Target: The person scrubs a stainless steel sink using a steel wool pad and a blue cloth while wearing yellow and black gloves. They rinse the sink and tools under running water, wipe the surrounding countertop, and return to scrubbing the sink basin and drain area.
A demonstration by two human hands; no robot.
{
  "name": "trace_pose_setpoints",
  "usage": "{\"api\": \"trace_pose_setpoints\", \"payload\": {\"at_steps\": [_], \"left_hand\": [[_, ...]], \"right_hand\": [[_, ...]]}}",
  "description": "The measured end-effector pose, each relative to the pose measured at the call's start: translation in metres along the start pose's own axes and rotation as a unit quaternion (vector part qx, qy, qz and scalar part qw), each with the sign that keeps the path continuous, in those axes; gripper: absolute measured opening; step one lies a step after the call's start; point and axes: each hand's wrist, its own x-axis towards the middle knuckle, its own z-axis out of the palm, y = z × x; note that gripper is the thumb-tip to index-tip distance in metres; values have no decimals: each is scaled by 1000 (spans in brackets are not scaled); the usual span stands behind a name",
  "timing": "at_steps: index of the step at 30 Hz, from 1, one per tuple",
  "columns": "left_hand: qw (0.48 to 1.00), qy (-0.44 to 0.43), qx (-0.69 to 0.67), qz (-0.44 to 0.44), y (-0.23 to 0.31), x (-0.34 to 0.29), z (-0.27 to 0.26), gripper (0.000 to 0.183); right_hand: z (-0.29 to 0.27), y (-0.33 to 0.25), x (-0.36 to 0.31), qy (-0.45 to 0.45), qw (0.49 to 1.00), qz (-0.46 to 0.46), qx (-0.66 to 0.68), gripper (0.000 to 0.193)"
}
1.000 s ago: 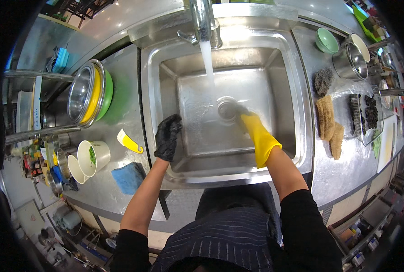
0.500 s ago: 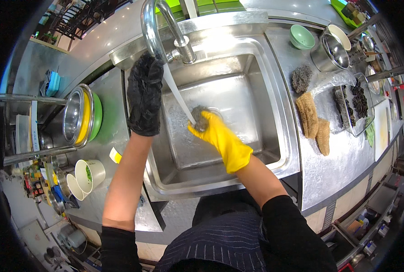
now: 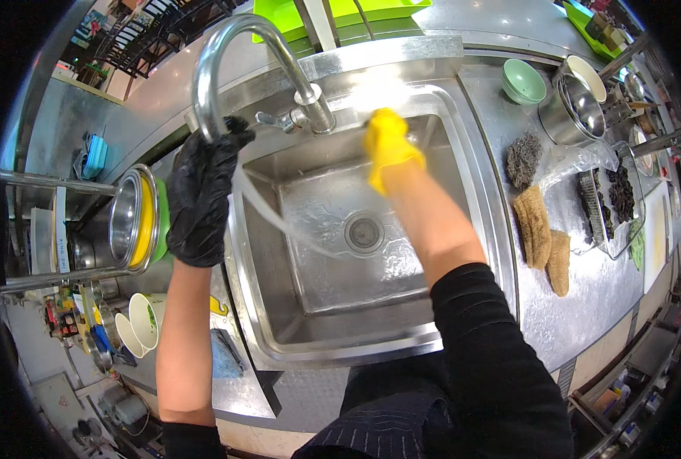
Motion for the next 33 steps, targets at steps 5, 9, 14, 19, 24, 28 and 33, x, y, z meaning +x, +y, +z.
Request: {"api": "trace_pose_setpoints", "payload": {"at_steps": [5,9,14,19,24,28,33], "left_hand": [[999,-33,30,-24,0,-1,-13,25],[998,-29,-1,-52,2,0,-10,28],[999,2,-21,-30,-9,-4,-14,23],[996,10,-73,-40,-7,1,-3,24],[995,-29,-36,-89,4,3,-14,22],[965,-116,-71,-225,20,22,-5,29],[952,-200,-175,-149,28,38,26,32]], "right_hand": [[61,15,-54,-149,851,-262,-431,29],[64,3,-69,-225,783,-313,-487,33],[-28,-30,-18,-96,911,-135,-378,34],[-1,40,23,14,974,167,154,24],[8,95,-23,-76,964,203,-154,31],[-114,112,-40,-167,743,-26,-648,41],[-134,84,-81,-77,968,23,-238,37]]}}
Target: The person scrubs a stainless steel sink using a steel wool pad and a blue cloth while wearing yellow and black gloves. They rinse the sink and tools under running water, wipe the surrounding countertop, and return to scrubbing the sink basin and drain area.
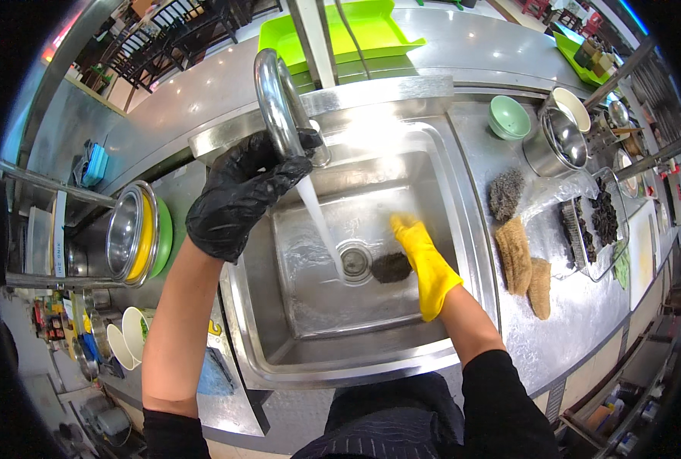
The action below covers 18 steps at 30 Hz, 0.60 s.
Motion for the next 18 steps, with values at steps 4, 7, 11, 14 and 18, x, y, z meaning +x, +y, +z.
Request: {"api": "trace_pose_setpoints", "payload": {"at_steps": [4,7,11,14,18], "left_hand": [[997,14,-57,55,-4,14,20,32],[997,37,-29,55,-9,22,38,32],[991,56,11,118,-11,46,59,25],[989,73,44,121,-20,62,61,26],[982,92,71,152,-22,73,66,25]], "right_hand": [[5,-93,-37,-5,928,25,372,36],[35,-113,-51,64,817,135,557,38],[30,-73,-15,38,945,-16,324,42],[24,-109,-6,12,979,-50,197,48],[8,-195,4,-31,914,64,400,54]]}}
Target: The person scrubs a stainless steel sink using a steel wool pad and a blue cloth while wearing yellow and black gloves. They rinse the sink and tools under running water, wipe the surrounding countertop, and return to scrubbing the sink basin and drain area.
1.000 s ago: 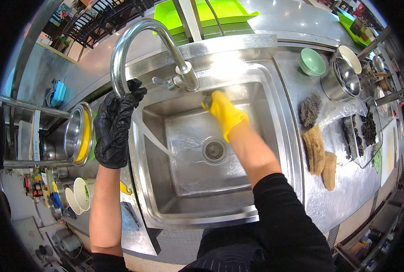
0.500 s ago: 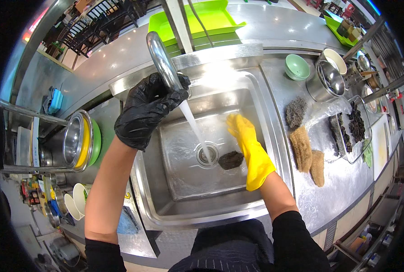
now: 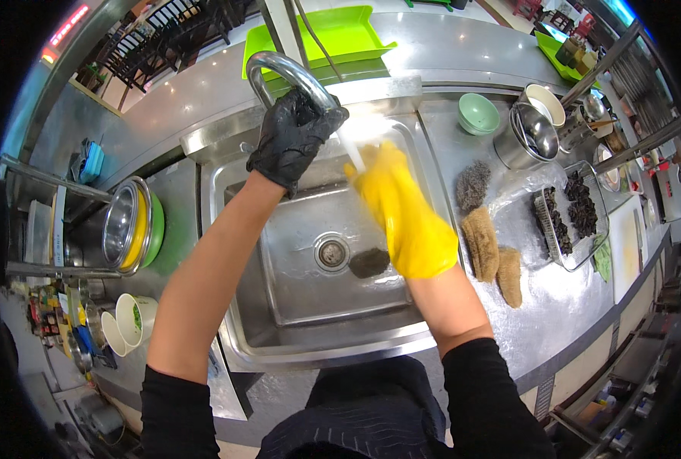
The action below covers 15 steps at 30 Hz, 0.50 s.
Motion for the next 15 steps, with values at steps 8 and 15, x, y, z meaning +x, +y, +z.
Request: {"api": "trace_pose_setpoints", "payload": {"at_steps": [8,15], "left_hand": [[999,17,21,37,-11,6,1,28],[999,14,51,-2,-2,4,0,27]], "right_hand": [[64,-68,-13,-4,984,106,145,59],[80,-62,-36,40,976,124,173,48]]}}
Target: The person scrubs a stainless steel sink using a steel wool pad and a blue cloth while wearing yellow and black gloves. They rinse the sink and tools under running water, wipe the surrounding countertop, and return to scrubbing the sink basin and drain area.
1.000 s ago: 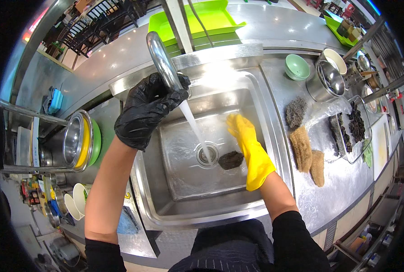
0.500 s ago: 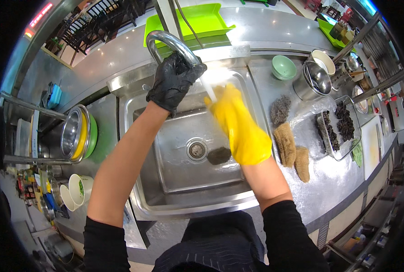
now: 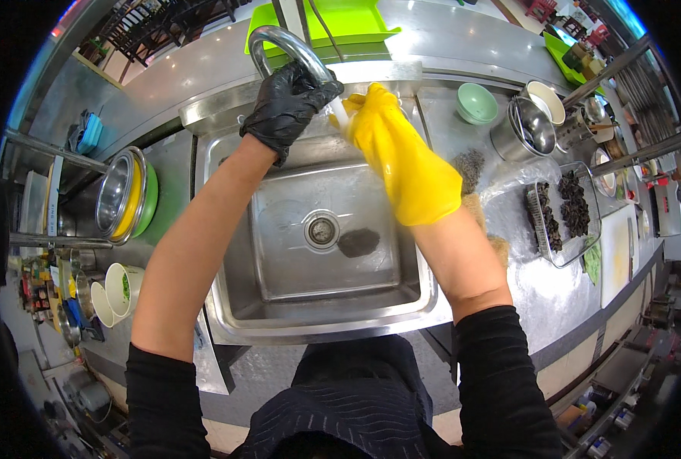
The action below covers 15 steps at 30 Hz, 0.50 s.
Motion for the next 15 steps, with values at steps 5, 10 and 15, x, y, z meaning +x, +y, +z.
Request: {"api": "trace_pose_setpoints", "payload": {"at_steps": [5,10,15], "left_hand": [[998,16,52,10,5,2,2,27],[999,33,32,23,-3,3,3,26],[996,39,73,19,-1,0,1,27]], "right_hand": [[1,5,-6,39,999,1,14,46],[12,13,-10,50,999,-16,-4,46],[22,17,-11,41,998,-24,-41,43]]}}
